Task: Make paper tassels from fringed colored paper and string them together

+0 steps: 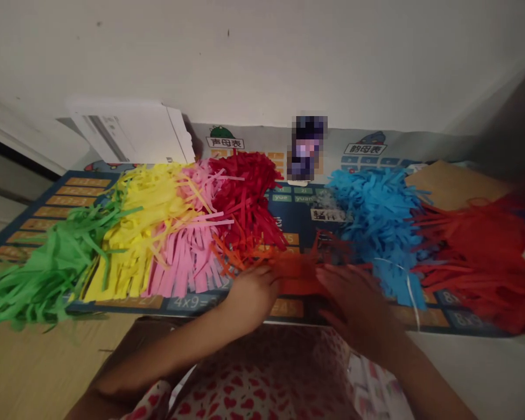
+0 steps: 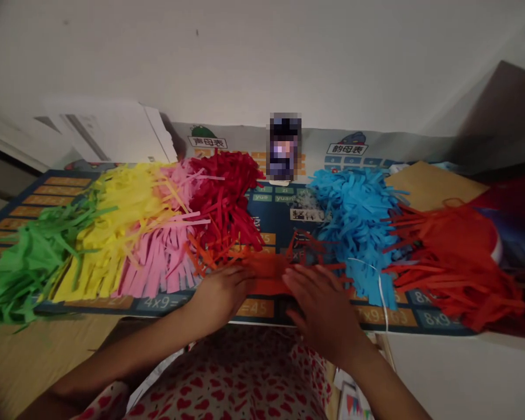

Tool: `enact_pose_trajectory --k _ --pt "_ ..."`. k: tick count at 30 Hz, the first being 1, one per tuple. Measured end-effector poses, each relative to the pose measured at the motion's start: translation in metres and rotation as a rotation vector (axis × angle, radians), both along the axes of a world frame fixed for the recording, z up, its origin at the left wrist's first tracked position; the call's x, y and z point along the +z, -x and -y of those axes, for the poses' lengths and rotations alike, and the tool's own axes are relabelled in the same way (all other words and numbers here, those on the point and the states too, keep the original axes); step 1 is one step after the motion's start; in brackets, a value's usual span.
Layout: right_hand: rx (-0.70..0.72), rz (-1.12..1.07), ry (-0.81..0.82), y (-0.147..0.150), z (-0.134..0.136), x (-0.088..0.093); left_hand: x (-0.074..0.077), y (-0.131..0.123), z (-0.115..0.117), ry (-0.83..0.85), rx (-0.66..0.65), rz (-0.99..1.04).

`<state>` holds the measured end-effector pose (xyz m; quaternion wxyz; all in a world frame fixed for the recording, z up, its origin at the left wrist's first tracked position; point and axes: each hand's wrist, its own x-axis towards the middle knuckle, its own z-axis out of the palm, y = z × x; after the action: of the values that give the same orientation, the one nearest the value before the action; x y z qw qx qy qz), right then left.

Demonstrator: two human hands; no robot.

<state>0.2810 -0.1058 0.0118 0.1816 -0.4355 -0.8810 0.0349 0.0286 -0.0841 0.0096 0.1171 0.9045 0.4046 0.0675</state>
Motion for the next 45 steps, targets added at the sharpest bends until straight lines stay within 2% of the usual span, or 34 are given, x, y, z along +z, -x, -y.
enact_pose_trajectory --k 5,8,14,19,23,28,32,45 --pt "0.118 -0.113 0.121 0.015 -0.018 -0.009 0.015 0.006 0.004 -0.013 0.058 -0.136" --pt "0.140 -0.164 0.246 0.010 -0.031 -0.015 0.018 0.009 0.006 -0.031 0.063 -0.101" --pt "0.013 -0.091 0.253 0.008 -0.042 -0.011 0.011 -0.001 -0.015 0.024 -0.034 0.025" --pt "-0.160 0.037 0.225 0.013 -0.051 -0.014 0.013 -0.002 -0.043 0.135 0.073 0.028" --pt "-0.200 -0.014 0.209 0.017 -0.055 -0.024 0.014 0.000 -0.056 0.210 0.176 0.006" --pt "-0.217 -0.067 0.213 0.019 -0.055 -0.030 0.010 0.000 -0.061 0.204 0.207 0.010" --pt "-0.235 -0.126 0.276 0.019 -0.055 -0.028 0.009 0.000 -0.061 0.235 0.181 0.018" --pt "-0.264 -0.156 0.315 0.019 -0.057 -0.027 0.003 0.000 -0.058 0.212 0.210 0.052"
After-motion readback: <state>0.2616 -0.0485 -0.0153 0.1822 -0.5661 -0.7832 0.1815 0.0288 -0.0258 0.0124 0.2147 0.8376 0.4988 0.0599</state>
